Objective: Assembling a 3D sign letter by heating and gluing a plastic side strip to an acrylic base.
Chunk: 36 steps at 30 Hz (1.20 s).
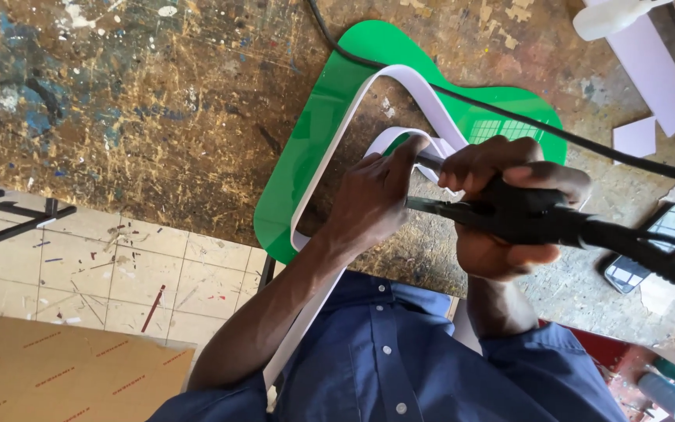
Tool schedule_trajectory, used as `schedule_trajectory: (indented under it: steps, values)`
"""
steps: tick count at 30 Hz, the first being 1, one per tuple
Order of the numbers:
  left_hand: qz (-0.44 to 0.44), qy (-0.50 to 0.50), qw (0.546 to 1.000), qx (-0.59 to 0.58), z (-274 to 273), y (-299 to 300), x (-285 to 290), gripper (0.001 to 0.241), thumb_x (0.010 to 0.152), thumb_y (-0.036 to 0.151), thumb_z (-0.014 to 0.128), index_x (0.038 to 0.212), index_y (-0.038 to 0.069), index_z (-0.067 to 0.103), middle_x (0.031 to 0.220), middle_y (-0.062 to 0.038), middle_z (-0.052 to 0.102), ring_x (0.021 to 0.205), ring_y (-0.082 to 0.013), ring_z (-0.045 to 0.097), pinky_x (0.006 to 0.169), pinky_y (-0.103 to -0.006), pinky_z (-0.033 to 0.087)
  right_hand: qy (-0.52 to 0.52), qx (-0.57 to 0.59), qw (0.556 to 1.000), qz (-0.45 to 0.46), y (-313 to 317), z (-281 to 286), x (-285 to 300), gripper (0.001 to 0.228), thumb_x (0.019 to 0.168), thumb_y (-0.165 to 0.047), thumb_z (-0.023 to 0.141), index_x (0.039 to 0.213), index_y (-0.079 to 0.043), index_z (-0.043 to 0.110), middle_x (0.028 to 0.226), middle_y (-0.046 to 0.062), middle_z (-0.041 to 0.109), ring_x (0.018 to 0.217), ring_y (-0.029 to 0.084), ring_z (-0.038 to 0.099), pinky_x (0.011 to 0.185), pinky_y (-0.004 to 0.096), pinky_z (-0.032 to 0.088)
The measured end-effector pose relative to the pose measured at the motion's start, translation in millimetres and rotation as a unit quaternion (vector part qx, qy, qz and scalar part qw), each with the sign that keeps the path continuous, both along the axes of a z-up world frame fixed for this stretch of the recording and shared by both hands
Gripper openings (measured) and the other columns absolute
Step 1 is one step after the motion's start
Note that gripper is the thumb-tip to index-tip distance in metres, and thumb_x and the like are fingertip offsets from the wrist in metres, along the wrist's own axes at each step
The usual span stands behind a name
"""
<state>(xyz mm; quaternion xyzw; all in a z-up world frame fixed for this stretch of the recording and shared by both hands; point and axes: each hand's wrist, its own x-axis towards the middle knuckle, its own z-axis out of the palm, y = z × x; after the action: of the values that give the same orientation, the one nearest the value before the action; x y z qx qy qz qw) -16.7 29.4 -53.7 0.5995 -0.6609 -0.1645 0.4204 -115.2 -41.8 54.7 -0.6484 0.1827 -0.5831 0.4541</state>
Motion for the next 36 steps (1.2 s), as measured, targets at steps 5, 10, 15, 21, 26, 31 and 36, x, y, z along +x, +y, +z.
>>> schedule_trajectory:
  steps: [5, 10, 15, 21, 26, 31, 36]
  values:
    - [-0.005, -0.005, 1.0, 0.011, 0.9, 1.2, 0.4, 0.078, 0.079, -0.017, 0.071, 0.153, -0.002, 0.051, 0.119, -0.015, 0.081, 0.079, -0.0426, 0.067, 0.077, -0.0478, 0.055, -0.017, 0.032, 0.999, 0.017, 2.5, -4.2, -5.2, 0.058, 0.117, -0.072, 0.054, 0.124, -0.015, 0.047, 0.087, 0.011, 0.048, 0.073, 0.026, 0.055, 0.066, 0.039, 0.055]
    - [-0.011, 0.03, 0.999, -0.003, 10.7, 1.3, 3.1, 0.068, 0.081, -0.02, 0.066, 0.145, 0.0, 0.052, 0.116, -0.013, 0.08, 0.079, -0.0418, 0.069, 0.075, -0.0464, 0.055, -0.024, 0.023, 0.998, 0.047, 5.5, -6.6, -1.7, 0.057, 0.117, -0.07, 0.054, 0.125, -0.015, 0.049, 0.092, 0.01, 0.052, 0.077, 0.024, 0.06, 0.071, 0.038, 0.057]
    - [-0.011, 0.007, 1.0, -0.013, 12.4, 1.2, 4.6, 0.077, 0.07, -0.023, 0.071, 0.143, -0.003, 0.056, 0.119, -0.018, 0.08, 0.089, -0.0418, 0.076, 0.081, -0.0475, 0.059, 0.002, 0.014, 0.998, 0.056, 2.5, -8.9, -2.3, 0.057, 0.119, -0.071, 0.052, 0.125, -0.014, 0.05, 0.089, 0.012, 0.054, 0.076, 0.026, 0.061, 0.073, 0.039, 0.055]
    - [-0.015, -0.001, 1.0, -0.004, 10.6, 0.0, 4.1, 0.073, 0.073, -0.022, 0.075, 0.141, -0.003, 0.057, 0.118, -0.017, 0.08, 0.085, -0.0402, 0.074, 0.079, -0.0467, 0.058, -0.005, -0.012, 1.0, 0.024, 1.3, -8.6, -2.5, 0.057, 0.119, -0.071, 0.046, 0.124, -0.014, 0.046, 0.088, 0.01, 0.052, 0.071, 0.025, 0.057, 0.066, 0.04, 0.055]
    - [-0.014, -0.022, 0.999, -0.02, 8.3, 0.2, 4.9, 0.074, 0.074, -0.021, 0.074, 0.143, -0.003, 0.056, 0.113, -0.017, 0.079, 0.079, -0.0392, 0.071, 0.075, -0.0473, 0.057, 0.003, 0.014, 1.0, 0.021, 8.0, 8.4, -5.9, 0.057, 0.118, -0.072, 0.053, 0.126, -0.016, 0.048, 0.09, 0.011, 0.052, 0.071, 0.026, 0.057, 0.067, 0.038, 0.057]
    - [-0.006, -0.039, 0.999, -0.026, 15.7, -2.6, 5.4, 0.063, 0.082, -0.023, 0.068, 0.139, 0.0, 0.057, 0.111, -0.016, 0.079, 0.081, -0.0372, 0.072, 0.076, -0.0451, 0.056, -0.004, 0.019, 0.999, 0.028, 2.1, 4.0, -7.9, 0.058, 0.118, -0.071, 0.052, 0.125, -0.014, 0.047, 0.09, 0.012, 0.051, 0.075, 0.026, 0.057, 0.069, 0.038, 0.057]
    - [0.006, -0.07, 0.997, -0.011, 17.7, -3.7, 4.0, 0.051, 0.091, -0.011, 0.071, 0.138, 0.004, 0.061, 0.106, -0.011, 0.078, 0.082, -0.0336, 0.076, 0.075, -0.043, 0.057, 0.006, 0.047, 0.998, 0.035, -2.8, -9.7, -15.5, 0.063, 0.117, -0.073, 0.057, 0.124, -0.011, 0.049, 0.092, 0.012, 0.052, 0.079, 0.024, 0.057, 0.073, 0.036, 0.054]
